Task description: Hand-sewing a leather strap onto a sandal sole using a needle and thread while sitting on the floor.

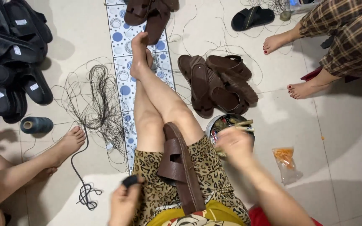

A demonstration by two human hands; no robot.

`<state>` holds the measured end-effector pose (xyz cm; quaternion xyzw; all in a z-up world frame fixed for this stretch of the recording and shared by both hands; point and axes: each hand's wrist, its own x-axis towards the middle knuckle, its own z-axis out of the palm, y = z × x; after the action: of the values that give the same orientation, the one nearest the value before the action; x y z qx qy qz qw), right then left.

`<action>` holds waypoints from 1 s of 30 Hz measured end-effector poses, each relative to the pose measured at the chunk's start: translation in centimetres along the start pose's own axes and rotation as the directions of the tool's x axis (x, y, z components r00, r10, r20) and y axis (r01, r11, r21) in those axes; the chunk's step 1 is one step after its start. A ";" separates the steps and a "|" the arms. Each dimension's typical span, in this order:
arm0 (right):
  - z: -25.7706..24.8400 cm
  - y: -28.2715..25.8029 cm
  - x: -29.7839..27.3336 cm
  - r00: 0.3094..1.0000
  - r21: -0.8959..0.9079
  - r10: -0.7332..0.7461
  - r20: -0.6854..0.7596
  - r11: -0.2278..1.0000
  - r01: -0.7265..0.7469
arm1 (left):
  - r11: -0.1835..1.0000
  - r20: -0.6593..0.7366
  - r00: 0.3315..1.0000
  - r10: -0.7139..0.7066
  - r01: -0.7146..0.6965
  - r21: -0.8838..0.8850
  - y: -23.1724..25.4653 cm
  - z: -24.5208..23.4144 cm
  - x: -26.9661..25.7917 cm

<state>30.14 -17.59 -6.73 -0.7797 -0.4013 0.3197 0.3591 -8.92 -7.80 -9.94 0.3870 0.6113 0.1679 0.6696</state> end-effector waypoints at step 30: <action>6.7 -6.7 -3.5 0.909 0.821 -0.230 0.348 0.542 -0.177 | 0.575 0.342 0.825 0.449 0.026 -0.817 5.9 0.8 4.4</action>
<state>20.56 -15.73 -4.17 -0.4182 -0.2777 0.6246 0.5982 -5.85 -1.19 -8.72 0.1518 0.2152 0.3932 0.8810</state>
